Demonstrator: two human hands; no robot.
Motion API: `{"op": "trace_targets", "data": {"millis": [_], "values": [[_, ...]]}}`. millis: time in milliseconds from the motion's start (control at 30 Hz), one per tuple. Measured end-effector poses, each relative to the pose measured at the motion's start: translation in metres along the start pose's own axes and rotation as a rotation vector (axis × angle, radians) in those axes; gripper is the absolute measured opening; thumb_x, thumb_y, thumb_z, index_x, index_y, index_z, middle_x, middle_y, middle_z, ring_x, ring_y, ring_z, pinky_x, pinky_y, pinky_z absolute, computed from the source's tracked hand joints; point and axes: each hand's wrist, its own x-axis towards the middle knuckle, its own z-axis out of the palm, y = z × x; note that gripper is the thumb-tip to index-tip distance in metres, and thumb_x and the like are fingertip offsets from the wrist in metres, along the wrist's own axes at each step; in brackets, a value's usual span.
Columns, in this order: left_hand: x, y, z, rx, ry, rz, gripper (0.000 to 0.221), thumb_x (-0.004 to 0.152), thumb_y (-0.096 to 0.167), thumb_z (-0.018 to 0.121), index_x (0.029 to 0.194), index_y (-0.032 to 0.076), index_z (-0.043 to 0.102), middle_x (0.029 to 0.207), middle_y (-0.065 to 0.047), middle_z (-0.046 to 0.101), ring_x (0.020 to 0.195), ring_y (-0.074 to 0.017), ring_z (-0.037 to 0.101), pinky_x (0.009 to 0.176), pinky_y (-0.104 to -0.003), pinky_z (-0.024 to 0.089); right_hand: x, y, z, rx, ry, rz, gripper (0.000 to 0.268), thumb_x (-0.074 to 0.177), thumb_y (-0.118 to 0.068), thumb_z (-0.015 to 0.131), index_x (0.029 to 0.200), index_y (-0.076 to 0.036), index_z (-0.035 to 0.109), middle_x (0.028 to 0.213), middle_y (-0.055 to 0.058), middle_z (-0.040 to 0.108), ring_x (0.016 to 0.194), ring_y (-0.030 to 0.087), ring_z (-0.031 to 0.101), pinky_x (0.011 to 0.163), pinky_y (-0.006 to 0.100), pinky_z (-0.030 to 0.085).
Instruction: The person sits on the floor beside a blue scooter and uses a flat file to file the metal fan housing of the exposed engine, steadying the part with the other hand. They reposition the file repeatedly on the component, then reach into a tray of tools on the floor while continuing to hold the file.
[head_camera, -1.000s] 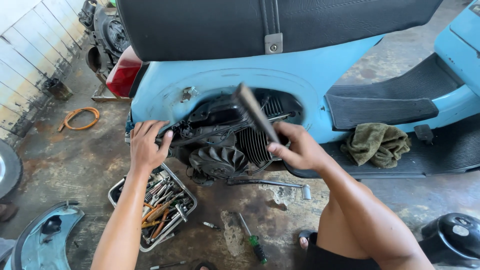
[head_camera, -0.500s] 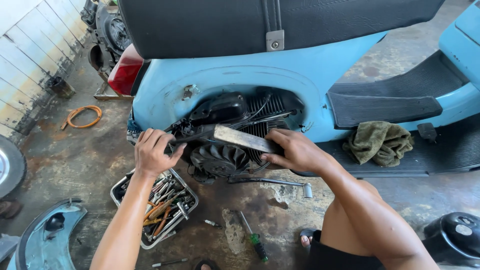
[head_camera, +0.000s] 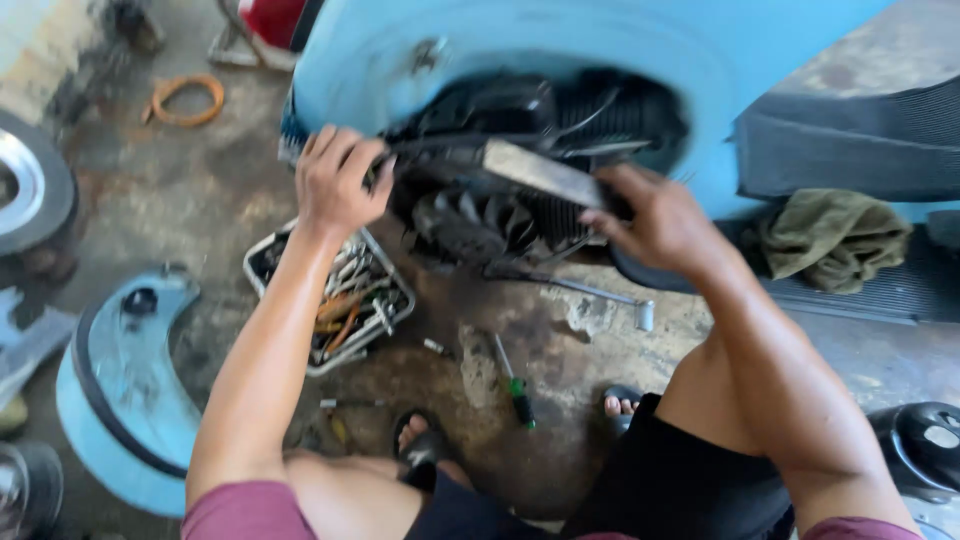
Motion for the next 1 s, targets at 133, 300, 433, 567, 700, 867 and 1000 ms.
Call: {"op": "trace_targets", "data": {"millis": [133, 300, 433, 567, 700, 867, 1000], "values": [[-0.010, -0.001, -0.002, 0.022, 0.013, -0.007, 0.011, 0.101, 0.024, 0.067, 0.093, 0.017, 0.066, 0.082, 0.001, 0.044, 0.070, -0.0196, 0.047, 0.064, -0.032, 0.046, -0.003, -0.001, 0.002, -0.045, -0.030, 0.059, 0.049, 0.092, -0.035, 0.075, 0.133, -0.011, 0.062, 0.100, 0.020, 0.070, 0.090, 0.050, 0.069, 0.079, 0.056, 0.054], [0.005, 0.015, -0.021, -0.019, -0.143, -0.170, 0.011, 0.086, 0.001, 0.082, 0.092, 0.011, 0.080, 0.084, 0.000, 0.059, 0.074, -0.0157, 0.053, 0.070, -0.030, 0.044, 0.002, 0.005, 0.002, -0.042, -0.151, 0.173, 0.054, 0.083, -0.028, 0.081, 0.121, 0.000, 0.054, 0.088, 0.017, 0.076, 0.065, 0.035, 0.072, 0.057, 0.048, 0.053], [-0.004, 0.010, -0.020, -0.037, -0.228, -0.174, 0.017, 0.087, 0.019, 0.085, 0.102, 0.014, 0.081, 0.089, 0.000, 0.059, 0.079, -0.0157, 0.053, 0.075, -0.031, 0.043, 0.004, -0.012, 0.000, -0.069, -0.238, 0.216, 0.046, 0.079, -0.023, 0.084, 0.117, -0.007, 0.063, 0.084, 0.011, 0.078, 0.068, 0.032, 0.073, 0.062, 0.045, 0.054], [-0.021, -0.001, 0.001, -0.040, -0.131, -0.094, 0.016, 0.091, 0.028, 0.082, 0.102, 0.017, 0.077, 0.087, 0.000, 0.055, 0.076, -0.0190, 0.054, 0.071, -0.033, 0.044, 0.002, -0.009, 0.006, -0.149, -0.297, 0.258, 0.052, 0.078, -0.038, 0.081, 0.121, -0.015, 0.061, 0.079, 0.019, 0.074, 0.067, 0.044, 0.067, 0.069, 0.055, 0.050], [-0.014, -0.006, 0.009, -0.077, -0.039, -0.017, 0.020, 0.102, 0.037, 0.072, 0.093, 0.019, 0.072, 0.082, -0.003, 0.053, 0.072, -0.0253, 0.055, 0.066, -0.037, 0.044, 0.004, -0.006, 0.005, -0.087, -0.326, 0.282, 0.056, 0.075, -0.042, 0.080, 0.123, -0.022, 0.059, 0.091, 0.025, 0.075, 0.086, 0.054, 0.070, 0.081, 0.064, 0.054], [-0.011, -0.001, 0.016, -0.047, -0.003, -0.084, 0.014, 0.097, 0.031, 0.078, 0.089, 0.020, 0.072, 0.076, 0.002, 0.054, 0.070, -0.0199, 0.056, 0.067, -0.032, 0.045, 0.001, 0.005, 0.014, -0.150, -0.298, 0.302, 0.054, 0.078, -0.047, 0.078, 0.123, -0.026, 0.059, 0.092, 0.018, 0.076, 0.084, 0.050, 0.072, 0.079, 0.060, 0.055], [-0.009, -0.004, 0.023, -0.016, 0.021, -0.126, 0.014, 0.095, 0.031, 0.080, 0.089, 0.022, 0.073, 0.073, 0.003, 0.056, 0.070, -0.0194, 0.057, 0.067, -0.032, 0.046, 0.004, 0.005, 0.010, -0.159, -0.298, 0.293, 0.054, 0.079, -0.046, 0.077, 0.124, -0.025, 0.057, 0.094, 0.019, 0.076, 0.086, 0.050, 0.072, 0.080, 0.061, 0.055]]}}
